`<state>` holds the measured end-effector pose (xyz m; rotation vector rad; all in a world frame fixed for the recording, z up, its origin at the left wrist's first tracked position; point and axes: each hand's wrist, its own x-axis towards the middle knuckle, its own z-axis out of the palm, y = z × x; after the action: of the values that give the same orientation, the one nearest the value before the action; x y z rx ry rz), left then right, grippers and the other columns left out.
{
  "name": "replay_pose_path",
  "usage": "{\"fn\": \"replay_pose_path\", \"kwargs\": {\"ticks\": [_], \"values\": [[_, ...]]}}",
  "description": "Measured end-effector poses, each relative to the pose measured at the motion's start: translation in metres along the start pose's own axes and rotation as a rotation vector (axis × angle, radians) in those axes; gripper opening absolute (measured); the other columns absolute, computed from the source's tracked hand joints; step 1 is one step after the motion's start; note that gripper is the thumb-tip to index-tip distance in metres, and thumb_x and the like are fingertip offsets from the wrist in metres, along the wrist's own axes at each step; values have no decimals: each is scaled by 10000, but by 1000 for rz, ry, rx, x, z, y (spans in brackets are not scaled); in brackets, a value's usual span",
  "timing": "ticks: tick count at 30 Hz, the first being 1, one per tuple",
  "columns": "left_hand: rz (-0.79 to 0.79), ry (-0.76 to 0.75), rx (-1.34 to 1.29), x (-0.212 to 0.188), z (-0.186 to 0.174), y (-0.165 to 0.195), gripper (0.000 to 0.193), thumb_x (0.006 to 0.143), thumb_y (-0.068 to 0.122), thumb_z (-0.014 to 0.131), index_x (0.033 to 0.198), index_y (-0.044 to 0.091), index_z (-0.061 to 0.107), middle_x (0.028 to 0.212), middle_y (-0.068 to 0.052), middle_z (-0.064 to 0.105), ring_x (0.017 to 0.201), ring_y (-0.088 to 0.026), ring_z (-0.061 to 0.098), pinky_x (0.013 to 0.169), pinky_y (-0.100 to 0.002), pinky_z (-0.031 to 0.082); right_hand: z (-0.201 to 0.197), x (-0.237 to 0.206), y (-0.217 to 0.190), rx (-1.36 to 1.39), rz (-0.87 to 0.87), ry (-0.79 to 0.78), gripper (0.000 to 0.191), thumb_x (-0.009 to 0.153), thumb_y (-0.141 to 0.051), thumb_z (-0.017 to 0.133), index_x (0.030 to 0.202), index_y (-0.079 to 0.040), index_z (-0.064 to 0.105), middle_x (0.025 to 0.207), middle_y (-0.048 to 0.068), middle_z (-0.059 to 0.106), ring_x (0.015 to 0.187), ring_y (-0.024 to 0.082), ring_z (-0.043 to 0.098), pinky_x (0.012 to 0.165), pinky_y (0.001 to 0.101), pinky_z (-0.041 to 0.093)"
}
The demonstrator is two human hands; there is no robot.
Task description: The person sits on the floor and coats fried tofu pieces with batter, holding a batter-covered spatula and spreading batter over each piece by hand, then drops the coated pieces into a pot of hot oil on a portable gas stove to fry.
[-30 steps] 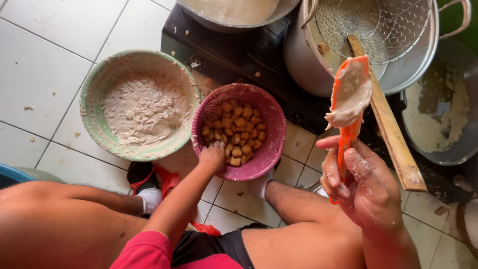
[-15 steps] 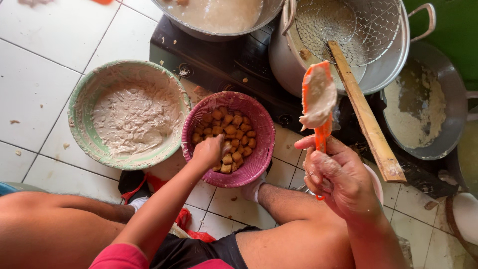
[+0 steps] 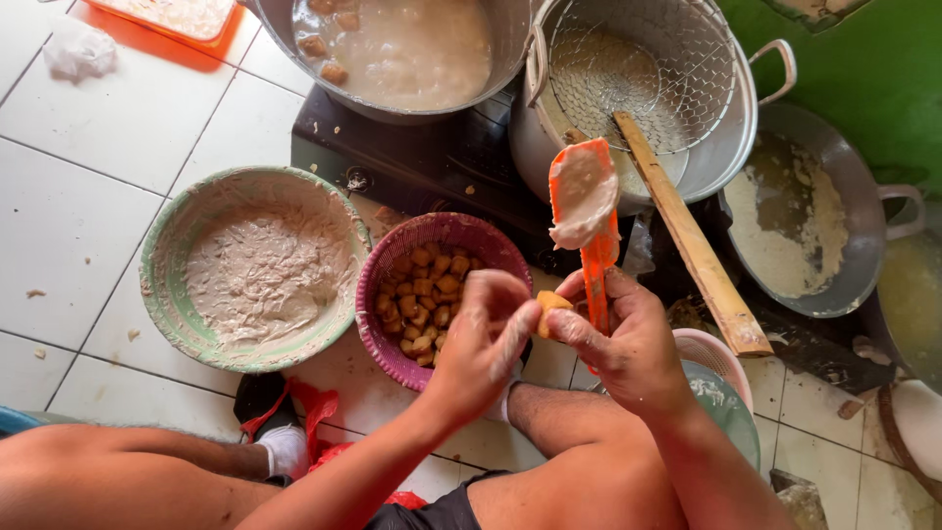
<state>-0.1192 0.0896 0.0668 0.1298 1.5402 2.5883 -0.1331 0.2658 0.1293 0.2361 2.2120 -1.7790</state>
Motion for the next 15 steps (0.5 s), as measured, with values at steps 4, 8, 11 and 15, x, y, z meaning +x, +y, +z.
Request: {"fn": "replay_pose_path", "kwargs": {"ticks": [4,8,11,15], "values": [[417,-17,300,-4,4,18,363,849,28,780,1164,-29,609,1081,-127,630,1031,-172,683,915,-292,584,-1,-2,5,67,-40,-55,229,939,-84,792,1109,-7,660,815,22,596,637,51,487,537,212,401],[258,67,326,-5,1,20,188,920,-5,717,1107,-8,715,1001,-67,736,903,-141,771,805,-256,624,3,-5,4,84,-147,-79,337,807,0,796,1102,-23,634,918,13,684,776,47,624,686,219,540],[149,24,258,-6,-1,15,164,942,32,708,1098,-10,738,964,-53,739,850,-125,716,747,-254,570,3,-7,2,78,-218,-70,346,818,51,802,1121,-10,646,904,5,640,757,32,559,681,209,510],[-82,-58,-78,-5,-8,9,204,1061,148,637,1137,-28,707,1001,-44,734,919,-84,645,832,-259,530,-2,-9,4,35,-207,-15,252,849,27,721,1084,-11,639,915,14,693,796,42,643,728,218,564]]}}
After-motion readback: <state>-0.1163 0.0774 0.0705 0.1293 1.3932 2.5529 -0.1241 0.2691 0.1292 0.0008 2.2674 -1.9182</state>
